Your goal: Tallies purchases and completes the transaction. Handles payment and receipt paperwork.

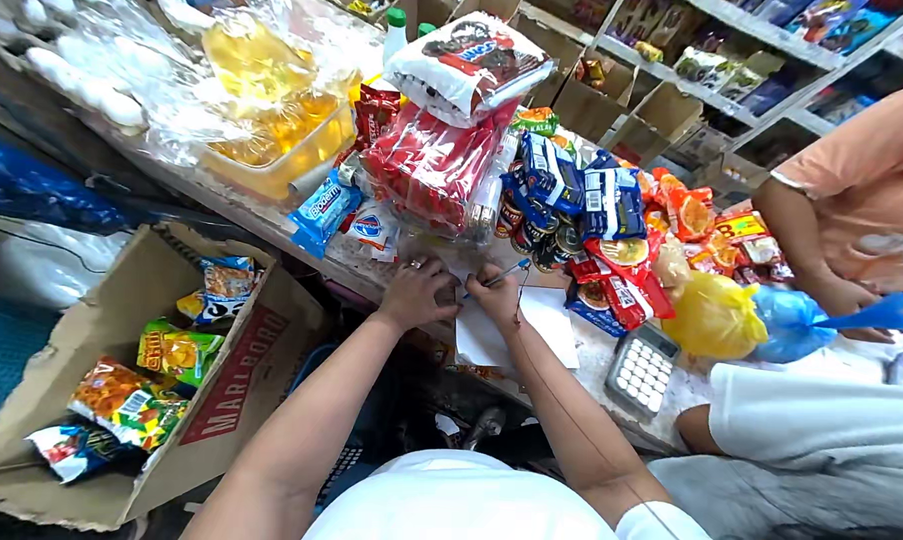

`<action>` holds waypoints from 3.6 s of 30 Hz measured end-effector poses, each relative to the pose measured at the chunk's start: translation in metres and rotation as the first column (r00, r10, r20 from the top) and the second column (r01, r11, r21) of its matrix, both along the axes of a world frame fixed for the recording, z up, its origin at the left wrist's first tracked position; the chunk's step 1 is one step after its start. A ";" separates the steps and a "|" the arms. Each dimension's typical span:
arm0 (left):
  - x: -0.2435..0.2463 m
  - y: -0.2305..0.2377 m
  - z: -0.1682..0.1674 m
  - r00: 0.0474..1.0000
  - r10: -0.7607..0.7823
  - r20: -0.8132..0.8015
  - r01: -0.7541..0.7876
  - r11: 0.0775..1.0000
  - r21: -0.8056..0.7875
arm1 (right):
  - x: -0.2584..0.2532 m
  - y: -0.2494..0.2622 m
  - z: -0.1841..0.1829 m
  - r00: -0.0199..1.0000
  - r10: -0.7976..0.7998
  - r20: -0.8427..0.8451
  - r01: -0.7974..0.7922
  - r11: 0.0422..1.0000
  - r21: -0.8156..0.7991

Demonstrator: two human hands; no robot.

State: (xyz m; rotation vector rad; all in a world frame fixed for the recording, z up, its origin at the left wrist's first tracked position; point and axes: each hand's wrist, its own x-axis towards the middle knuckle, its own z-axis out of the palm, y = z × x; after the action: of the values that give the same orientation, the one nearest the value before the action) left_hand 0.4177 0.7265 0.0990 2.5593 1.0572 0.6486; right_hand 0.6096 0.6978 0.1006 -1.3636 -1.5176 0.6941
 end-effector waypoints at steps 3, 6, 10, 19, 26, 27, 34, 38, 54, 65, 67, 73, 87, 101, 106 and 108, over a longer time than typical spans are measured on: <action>0.000 -0.001 0.000 1.000 0.001 -0.009 -0.001 1.000 -0.002 | 0.000 -0.001 -0.001 1.000 -0.018 0.010 0.018 1.000 0.011; 0.000 0.001 -0.003 1.000 -0.005 0.018 0.004 1.000 0.017 | 0.000 0.000 0.001 1.000 -0.021 0.011 0.021 1.000 0.001; -0.001 0.002 -0.002 1.000 -0.023 -0.019 0.023 1.000 0.010 | 0.001 0.000 0.004 1.000 -0.016 -0.001 0.016 0.999 -0.036; -0.001 0.002 -0.001 0.999 -0.023 -0.026 0.023 1.000 0.010 | 0.001 0.000 0.005 1.000 0.002 0.026 -0.002 1.000 -0.012; -0.001 0.002 0.001 0.999 -0.028 -0.042 0.027 1.000 -0.011 | 0.005 -0.001 -0.001 0.991 -0.001 0.135 -0.002 1.000 0.022; -0.001 0.002 0.001 0.998 -0.029 -0.047 0.028 1.000 -0.012 | 0.005 -0.002 0.000 0.987 -0.004 0.159 0.002 1.000 0.016; -0.001 0.001 -0.002 0.999 -0.025 -0.029 0.025 1.000 -0.008 | 0.007 -0.003 0.004 0.997 -0.064 0.041 0.067 0.996 -0.056; 0.002 0.002 -0.002 1.000 -0.014 -0.016 0.014 1.000 -0.004 | 0.010 -0.003 0.003 0.996 -0.063 0.067 0.064 0.998 -0.015; 0.006 0.002 0.009 0.998 0.023 -0.052 -0.026 0.998 -0.059 | 0.029 -0.023 0.019 0.964 -0.198 -0.180 0.176 0.976 -0.131; 0.003 0.000 0.014 0.996 0.011 -0.091 -0.019 0.995 -0.096 | 0.014 -0.029 0.032 0.957 -0.129 -0.261 0.125 0.992 -0.031; 0.004 -0.001 0.015 0.996 0.010 -0.090 -0.017 0.997 -0.075 | 0.012 -0.022 0.035 0.962 -0.131 -0.238 0.116 0.990 -0.078; 0.002 -0.007 -0.007 0.991 0.089 0.099 -0.103 0.984 0.148 | 0.014 -0.014 0.020 0.977 -0.201 -0.070 0.190 0.972 -0.139; -0.008 -0.011 -0.026 0.991 -0.105 0.084 0.061 0.908 0.416 | 0.023 -0.013 0.022 0.990 -0.136 0.025 0.138 0.970 -0.199; -0.008 -0.009 -0.031 0.992 -0.083 0.099 0.035 0.909 0.415 | 0.014 -0.015 0.012 0.981 -0.194 -0.018 0.189 0.969 -0.157; -0.007 -0.007 -0.035 0.990 -0.089 0.109 0.033 0.900 0.435 | 0.014 -0.016 0.005 0.979 -0.201 -0.031 0.197 0.975 -0.098; -0.006 -0.007 -0.035 0.989 -0.090 0.114 0.032 0.898 0.438 | 0.014 -0.016 0.005 0.978 -0.206 -0.023 0.202 0.974 -0.106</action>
State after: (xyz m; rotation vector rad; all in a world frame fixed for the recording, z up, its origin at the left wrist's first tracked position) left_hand 0.4112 0.7198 0.0637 2.8543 0.8588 1.1324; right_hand 0.6239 0.6817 0.1058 -1.5530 -1.3075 0.6692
